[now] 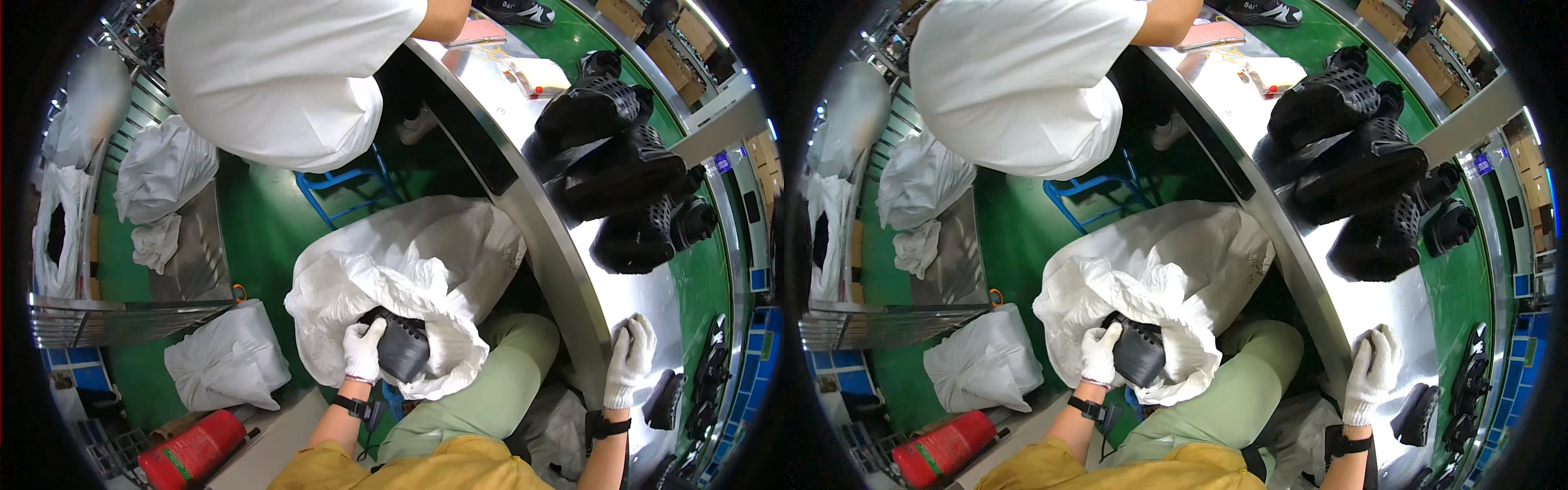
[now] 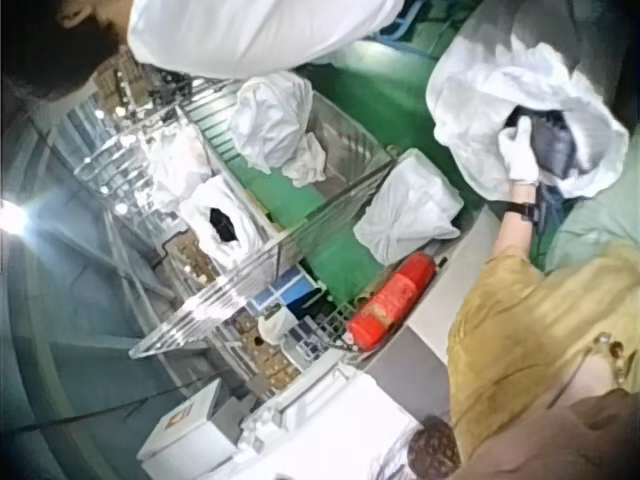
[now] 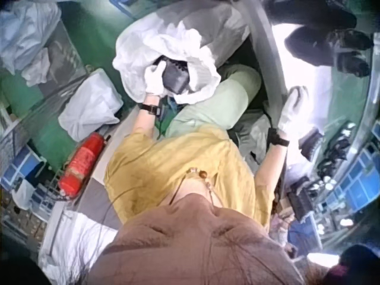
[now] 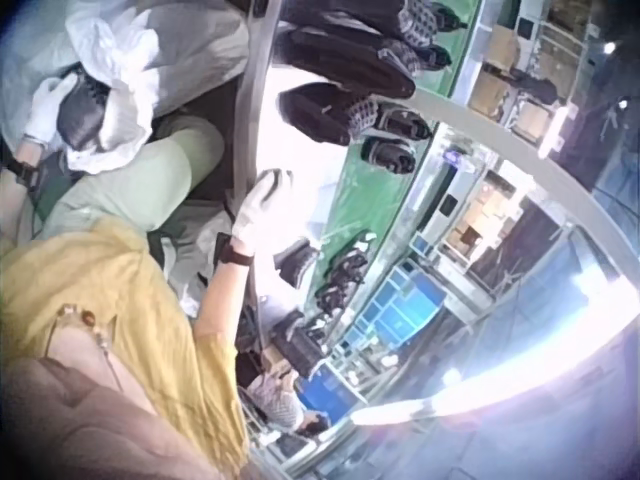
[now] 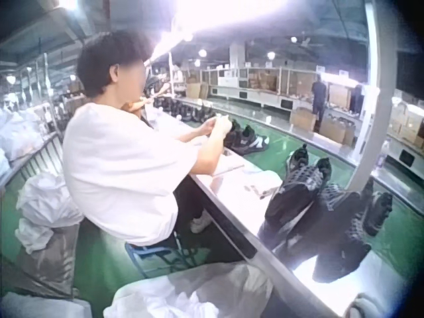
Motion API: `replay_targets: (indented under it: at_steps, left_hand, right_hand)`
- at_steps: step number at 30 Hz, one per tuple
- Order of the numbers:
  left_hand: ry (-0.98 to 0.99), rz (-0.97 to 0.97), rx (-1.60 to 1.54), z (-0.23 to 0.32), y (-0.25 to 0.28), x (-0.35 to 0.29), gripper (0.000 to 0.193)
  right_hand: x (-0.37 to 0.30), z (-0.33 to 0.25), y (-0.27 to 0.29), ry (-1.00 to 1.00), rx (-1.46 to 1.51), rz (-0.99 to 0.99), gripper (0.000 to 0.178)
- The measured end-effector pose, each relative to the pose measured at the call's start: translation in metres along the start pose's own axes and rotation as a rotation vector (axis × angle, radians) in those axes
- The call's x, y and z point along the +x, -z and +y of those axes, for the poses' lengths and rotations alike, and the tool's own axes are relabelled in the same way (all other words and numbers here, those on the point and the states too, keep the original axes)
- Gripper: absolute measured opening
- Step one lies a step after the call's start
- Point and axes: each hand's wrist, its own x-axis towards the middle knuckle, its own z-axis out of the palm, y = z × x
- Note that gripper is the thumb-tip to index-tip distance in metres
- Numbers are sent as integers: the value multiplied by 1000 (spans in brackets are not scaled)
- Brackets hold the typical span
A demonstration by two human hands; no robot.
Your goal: The person is seen assembling shoe parts, including uppers and outsoles, on a production line.
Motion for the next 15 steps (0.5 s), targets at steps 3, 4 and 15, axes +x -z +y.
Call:
replay_targets:
  at_steps: [3,4,15]
  left_hand:
    - [-130,26,-29,18,23,-23,30]
    - [-126,31,-89,32,25,-35,28]
    - [-483,-342,-300,133,8,-112,35]
  right_hand:
    - [-6,-12,6,-48,154,50,18]
    - [-7,-22,11,9,147,76,17]
    - [-50,-144,41,82,712,-355,63]
